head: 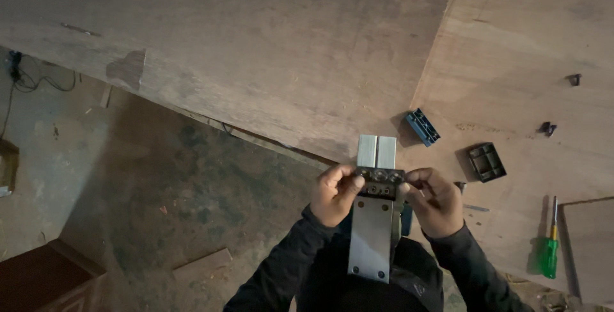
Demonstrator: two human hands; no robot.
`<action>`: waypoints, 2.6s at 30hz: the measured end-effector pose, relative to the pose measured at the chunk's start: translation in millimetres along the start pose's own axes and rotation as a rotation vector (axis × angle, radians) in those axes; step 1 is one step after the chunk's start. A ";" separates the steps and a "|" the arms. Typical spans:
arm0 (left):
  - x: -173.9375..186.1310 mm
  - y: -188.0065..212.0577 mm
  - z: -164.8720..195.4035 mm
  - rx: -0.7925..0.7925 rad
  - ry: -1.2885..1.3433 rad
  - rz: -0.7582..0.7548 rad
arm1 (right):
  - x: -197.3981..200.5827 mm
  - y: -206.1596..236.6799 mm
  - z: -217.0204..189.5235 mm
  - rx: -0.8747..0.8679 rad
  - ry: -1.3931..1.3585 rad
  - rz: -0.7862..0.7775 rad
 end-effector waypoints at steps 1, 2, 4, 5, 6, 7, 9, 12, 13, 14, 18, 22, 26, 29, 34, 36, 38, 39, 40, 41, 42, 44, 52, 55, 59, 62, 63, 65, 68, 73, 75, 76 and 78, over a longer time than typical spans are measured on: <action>2.2 0.5 -4.0 0.032 -0.015 0.012 | 3.7 1.5 1.3 0.032 0.046 0.017; 5.5 0.5 -7.7 0.044 -0.010 0.038 | 7.8 3.1 3.9 0.064 0.091 0.035; 12.6 -0.2 -15.9 0.065 -0.002 0.089 | 15.0 6.2 14.0 0.082 0.207 0.077; 15.0 -1.0 -19.9 0.068 0.024 0.086 | 17.2 7.7 20.8 0.068 0.278 0.100; 17.4 -1.9 -23.5 0.072 0.049 0.087 | 17.7 8.3 27.8 0.056 0.349 0.120; 19.4 -2.3 -27.0 0.081 0.075 0.088 | 15.9 9.2 37.2 -0.006 0.271 0.100; 21.9 -2.6 -32.1 0.095 0.098 0.106 | 9.3 11.5 53.8 -0.134 0.112 0.072; 19.9 -2.4 -35.0 0.092 0.100 0.113 | 0.2 11.8 64.3 -0.204 -0.086 0.109; 18.4 -2.2 -35.1 0.086 0.092 0.111 | -2.2 11.8 64.5 -0.195 -0.097 0.120; 16.6 -1.5 -35.5 0.092 0.074 0.110 | -3.9 12.2 64.6 -0.187 -0.107 0.130; 9.9 2.9 -36.8 0.090 0.126 0.097 | -6.0 12.1 60.9 -0.151 -0.064 0.154; 10.2 7.4 -38.6 0.067 0.072 0.116 | -6.6 9.8 60.9 -0.211 -0.111 0.163; 8.3 9.1 -41.0 0.092 0.133 0.114 | -5.9 8.1 60.1 -0.237 -0.088 0.170; 5.1 7.7 -39.0 0.074 0.215 0.114 | -5.1 8.0 57.5 -0.227 -0.077 0.168; 3.7 5.2 -32.9 0.049 0.274 0.099 | -6.5 7.8 56.1 -0.229 -0.170 0.143; 6.3 5.2 -30.7 0.065 0.226 0.119 | -7.8 7.5 55.7 -0.194 -0.132 0.138; 8.2 4.9 -28.7 0.078 0.190 0.143 | -7.7 8.1 57.7 -0.202 -0.132 0.154; 8.8 4.7 -28.0 0.086 0.177 0.160 | -7.7 8.4 59.0 -0.207 -0.133 0.159; 9.7 4.6 -27.4 0.095 0.163 0.180 | -8.1 8.8 60.0 -0.203 -0.184 0.159; 9.7 3.8 -27.1 0.091 0.228 0.195 | -8.1 8.8 61.0 -0.199 -0.236 0.159; 9.6 2.7 -27.0 0.087 0.291 0.209 | -8.6 8.8 62.0 -0.197 -0.288 0.160; 11.6 -0.3 -28.2 0.088 0.398 0.229 | -8.5 8.9 61.9 -0.169 -0.194 0.163; 23.7 -7.7 -46.1 0.198 0.626 0.457 | -13.6 6.0 54.6 -0.150 -0.106 0.166; 20.0 -0.4 -58.1 0.485 0.426 0.413 | -17.5 3.7 49.5 -0.158 -0.025 0.169; 14.2 -1.2 -53.6 0.344 0.628 0.359 | -20.8 1.5 45.9 -0.175 0.197 0.220; 11.8 -3.2 -51.4 0.332 0.513 0.352 | -22.0 -0.9 47.4 -0.200 0.221 0.220; 10.6 -3.7 -51.4 0.351 0.471 0.343 | -22.1 -2.0 47.8 -0.199 0.212 0.219; 9.0 -4.5 -51.0 0.366 0.433 0.345 | -21.2 -4.6 45.9 -0.154 0.319 0.237; 9.6 -4.1 -49.3 0.340 0.421 0.344 | -21.6 -8.1 45.2 -0.178 0.369 0.236; 10.7 -2.6 -47.3 0.305 0.358 0.299 | -23.4 -11.2 46.5 -0.286 0.316 0.210; 10.1 -3.3 -47.7 0.309 0.322 0.292 | -24.6 -12.1 44.4 -0.255 0.316 0.211; 9.5 -3.8 -47.9 0.312 0.304 0.287 | -24.8 -12.2 43.9 -0.249 0.339 0.222; 8.1 -4.5 -49.3 0.324 0.387 0.303 | -25.8 -12.3 43.7 -0.232 0.385 0.240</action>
Point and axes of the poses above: each hand's wrist, its own y-axis away from the middle knuckle, its own x-axis out of the back of the hand, z = x × y, the point moved 4 cm from there along -y, towards the middle knuckle, and after that the axes turned 2 degrees about -y, right-handed, at the moved point
